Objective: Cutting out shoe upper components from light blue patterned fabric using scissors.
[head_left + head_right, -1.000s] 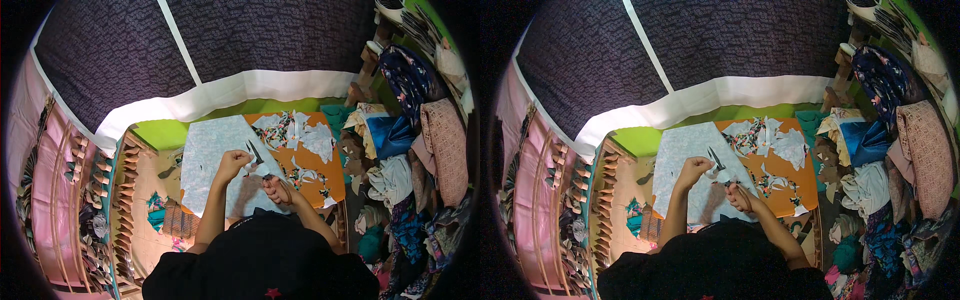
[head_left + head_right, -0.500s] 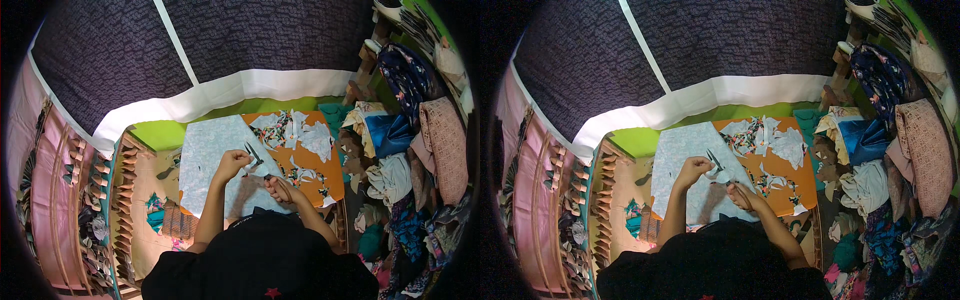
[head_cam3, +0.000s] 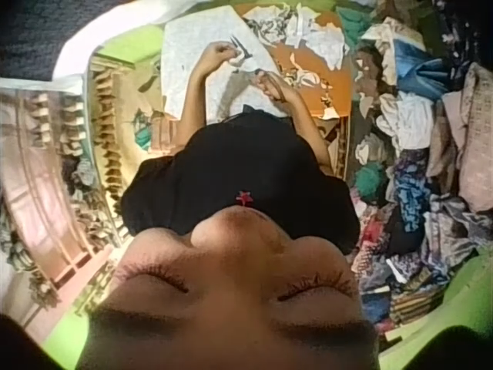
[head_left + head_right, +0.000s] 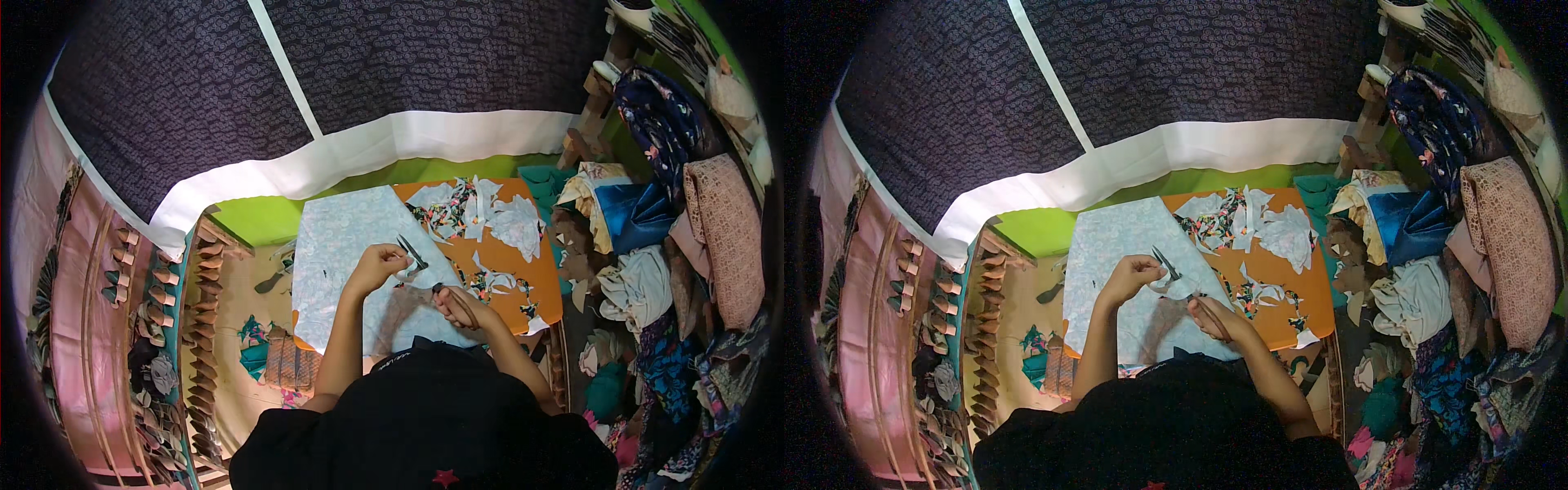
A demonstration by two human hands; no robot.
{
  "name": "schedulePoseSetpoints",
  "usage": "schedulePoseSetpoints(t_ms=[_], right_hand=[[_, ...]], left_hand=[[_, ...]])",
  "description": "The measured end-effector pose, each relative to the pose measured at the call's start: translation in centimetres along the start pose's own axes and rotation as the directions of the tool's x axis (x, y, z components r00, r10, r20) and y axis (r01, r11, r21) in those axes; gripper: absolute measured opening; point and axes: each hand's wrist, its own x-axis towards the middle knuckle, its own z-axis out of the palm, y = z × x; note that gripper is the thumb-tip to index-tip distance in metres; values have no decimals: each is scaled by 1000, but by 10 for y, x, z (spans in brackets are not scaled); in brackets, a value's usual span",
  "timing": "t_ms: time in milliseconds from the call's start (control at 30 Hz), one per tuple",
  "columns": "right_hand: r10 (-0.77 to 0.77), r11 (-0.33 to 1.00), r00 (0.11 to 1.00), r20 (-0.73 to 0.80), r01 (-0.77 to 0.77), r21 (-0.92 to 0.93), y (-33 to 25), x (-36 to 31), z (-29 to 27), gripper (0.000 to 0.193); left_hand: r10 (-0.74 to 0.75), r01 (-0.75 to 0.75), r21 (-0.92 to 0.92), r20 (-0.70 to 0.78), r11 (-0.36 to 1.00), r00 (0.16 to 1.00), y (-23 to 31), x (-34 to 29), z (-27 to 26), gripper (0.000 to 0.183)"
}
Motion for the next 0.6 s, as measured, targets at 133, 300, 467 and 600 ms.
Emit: schedulePoseSetpoints(t_ms=[133, 300, 467, 600], right_hand=[[-94, 981, 995, -19, 89, -172, -13, -6, 4, 47], [-60, 982, 997, -46, 51, -184, -11, -7, 5, 47], [3, 995, 999, -50, -8, -100, -16, -10, 4, 44], [35, 990, 998, -57, -43, -137, -13, -11, 2, 48]], left_hand=[[-20, 18, 90, 29, 996, 999, 3, 0, -7, 14], [-39, 32, 88, 73, 996, 997, 2, 1, -6, 13], [-74, 63, 93, 117, 994, 990, -1, 0, -4, 14], [-51, 45, 49, 125, 998, 991, -5, 2, -3, 18]])
